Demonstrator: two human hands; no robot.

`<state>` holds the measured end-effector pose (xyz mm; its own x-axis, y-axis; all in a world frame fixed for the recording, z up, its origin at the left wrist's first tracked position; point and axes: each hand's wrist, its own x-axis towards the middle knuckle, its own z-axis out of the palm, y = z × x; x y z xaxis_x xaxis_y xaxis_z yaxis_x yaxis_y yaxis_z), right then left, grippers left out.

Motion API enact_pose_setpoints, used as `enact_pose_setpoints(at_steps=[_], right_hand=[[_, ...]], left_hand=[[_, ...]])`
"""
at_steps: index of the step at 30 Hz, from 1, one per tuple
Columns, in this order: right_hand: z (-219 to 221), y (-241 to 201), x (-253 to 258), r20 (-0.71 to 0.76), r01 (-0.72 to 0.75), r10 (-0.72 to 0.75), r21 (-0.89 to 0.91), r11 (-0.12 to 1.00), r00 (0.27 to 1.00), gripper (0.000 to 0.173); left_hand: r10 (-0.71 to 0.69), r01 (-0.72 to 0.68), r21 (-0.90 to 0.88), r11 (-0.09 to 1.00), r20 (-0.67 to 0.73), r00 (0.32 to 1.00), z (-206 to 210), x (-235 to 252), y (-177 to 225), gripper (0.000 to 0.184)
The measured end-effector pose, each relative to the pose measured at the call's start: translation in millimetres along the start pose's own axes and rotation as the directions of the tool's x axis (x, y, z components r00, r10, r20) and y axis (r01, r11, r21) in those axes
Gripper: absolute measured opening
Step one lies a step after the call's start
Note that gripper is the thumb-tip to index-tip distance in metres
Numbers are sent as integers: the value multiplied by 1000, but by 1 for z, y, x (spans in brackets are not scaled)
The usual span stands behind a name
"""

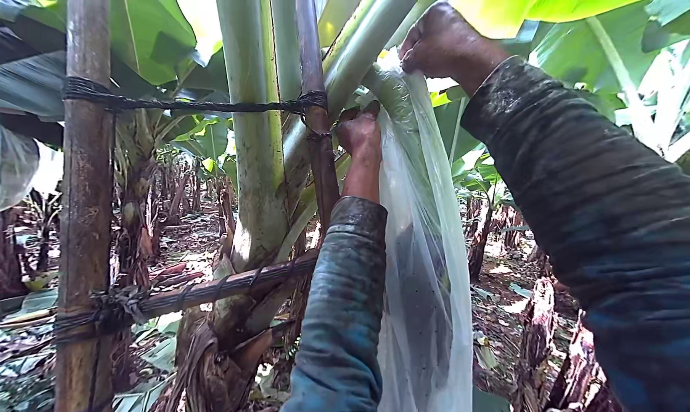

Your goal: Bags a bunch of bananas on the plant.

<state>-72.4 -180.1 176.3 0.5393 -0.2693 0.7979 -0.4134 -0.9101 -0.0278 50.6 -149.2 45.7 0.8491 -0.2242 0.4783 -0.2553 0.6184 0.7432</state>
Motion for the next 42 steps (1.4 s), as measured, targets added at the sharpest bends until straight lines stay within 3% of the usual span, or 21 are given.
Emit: enact_pose_setpoints(at_steps=[3,5,8,11,13,17,18,20,22,24,26,28,30,32,34,38,42], right_hand=[[11,-11,-11,-83,52,-73,-226,973,994,19],[15,-12,-17,-80,64,-84,-228,972,993,16],[9,-4,-19,-23,8,-6,62,998,1000,13],[3,5,-23,94,-128,96,455,881,991,14],[2,7,-23,153,-184,118,548,816,981,15],[9,16,-11,160,-187,110,630,754,981,19],[10,17,-8,139,-158,92,604,781,986,25],[11,17,-1,76,-79,50,459,885,996,31],[10,5,-1,1,-9,9,174,985,1000,18],[11,-9,-5,-59,84,-88,-63,994,994,10],[15,-14,-6,-98,141,-160,-175,974,982,12],[14,-16,-12,-81,141,-156,-167,976,984,12],[7,-15,-14,-12,48,-48,2,999,999,16],[4,-6,-9,74,-105,89,254,961,993,22],[6,-5,-9,109,-187,157,366,912,982,23],[14,-10,-7,16,-170,172,250,953,985,20],[17,-32,-18,-115,-40,24,-141,989,993,15]], left_hand=[[19,-18,151,988,-10,1000,2,0,8,38],[29,-28,184,982,-8,1000,3,-2,9,35],[112,-111,122,986,-6,994,3,-3,5,24],[132,-127,-165,978,20,991,2,-13,5,8],[128,-109,-306,946,41,991,-2,-18,5,10],[63,-42,-354,934,48,997,-5,-15,5,30],[40,-22,-356,934,44,998,-4,-13,4,37],[16,6,-389,921,52,999,-1,-10,2,30],[9,48,-459,887,121,993,0,-7,-3,24],[-16,106,-463,880,195,981,0,-5,-7,30],[-74,172,-382,908,259,963,-1,-5,-9,40],[-83,198,-368,909,306,948,-3,-7,-6,36],[-66,164,-328,930,291,954,-3,-3,-2,29],[-2,38,-159,987,220,975,-1,1,0,25],[79,-91,74,993,153,985,0,5,2,25],[106,-119,355,927,57,993,0,2,10,30],[177,-172,322,931,14,984,-1,-6,12,21]])
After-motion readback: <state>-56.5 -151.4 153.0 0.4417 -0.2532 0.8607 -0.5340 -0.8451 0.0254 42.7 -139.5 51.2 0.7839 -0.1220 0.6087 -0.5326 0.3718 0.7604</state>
